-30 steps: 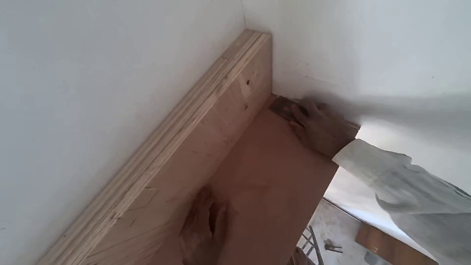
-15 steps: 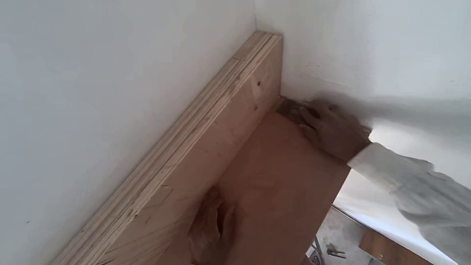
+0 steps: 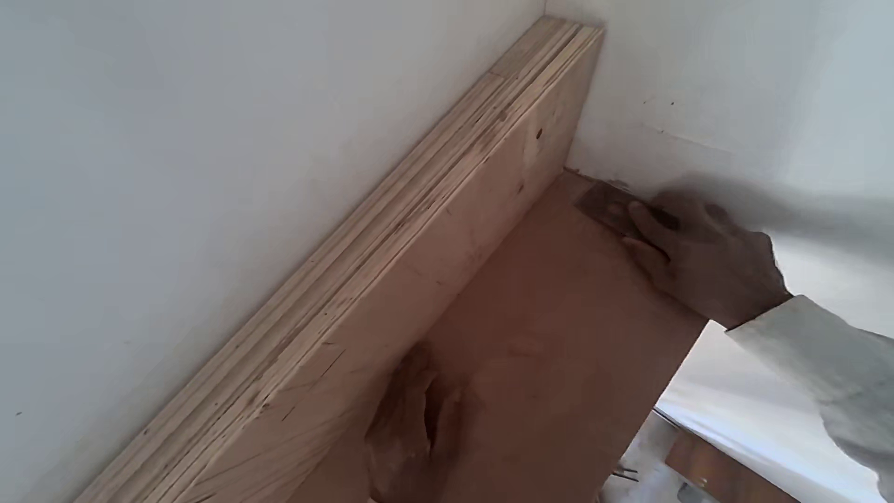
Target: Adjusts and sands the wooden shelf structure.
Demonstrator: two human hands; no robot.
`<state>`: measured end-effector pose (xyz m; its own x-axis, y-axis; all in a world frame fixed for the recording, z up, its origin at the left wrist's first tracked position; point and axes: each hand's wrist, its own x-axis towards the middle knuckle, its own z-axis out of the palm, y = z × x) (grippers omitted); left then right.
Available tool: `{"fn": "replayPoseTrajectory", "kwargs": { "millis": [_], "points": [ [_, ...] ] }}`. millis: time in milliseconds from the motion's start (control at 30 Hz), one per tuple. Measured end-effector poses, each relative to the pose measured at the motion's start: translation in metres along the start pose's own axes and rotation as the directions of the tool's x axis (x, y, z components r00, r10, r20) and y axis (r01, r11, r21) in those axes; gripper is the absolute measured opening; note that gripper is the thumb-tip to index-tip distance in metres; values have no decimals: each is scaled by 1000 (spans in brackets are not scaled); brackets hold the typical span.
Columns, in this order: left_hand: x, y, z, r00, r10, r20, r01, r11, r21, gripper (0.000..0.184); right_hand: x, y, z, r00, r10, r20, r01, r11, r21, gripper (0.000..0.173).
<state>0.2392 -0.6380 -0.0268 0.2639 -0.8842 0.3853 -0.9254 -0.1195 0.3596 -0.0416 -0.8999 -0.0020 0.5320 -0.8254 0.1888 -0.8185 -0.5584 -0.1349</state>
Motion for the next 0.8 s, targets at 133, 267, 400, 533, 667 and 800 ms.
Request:
{"fn": "replayPoseTrajectory", "kwargs": {
  "millis": [133,267,400,533,667,800],
  "points": [
    [-1,-1,0,1000,8,16,-8,1000,7,49,21,-11,5,999,-34,-7,35,999,29,48],
    [0,6,-2,998,-32,61,32,999,2,49,17,-3,-3,998,-57,27,56,998,36,49],
    [1,0,-1,1000,-10,30,10,1000,22,49,23,-13,8,999,-27,-28,29,997,72,48],
    [0,5,-1,999,-22,42,21,999,27,49,21,-4,2,997,-72,9,72,997,39,50],
    [3,0,-4,999,-37,40,36,999,18,47,27,-15,11,998,-38,-46,41,996,74,46],
    [1,6,-4,997,-42,67,41,999,13,49,24,0,9,997,-73,16,72,996,46,51]
  ]
}}
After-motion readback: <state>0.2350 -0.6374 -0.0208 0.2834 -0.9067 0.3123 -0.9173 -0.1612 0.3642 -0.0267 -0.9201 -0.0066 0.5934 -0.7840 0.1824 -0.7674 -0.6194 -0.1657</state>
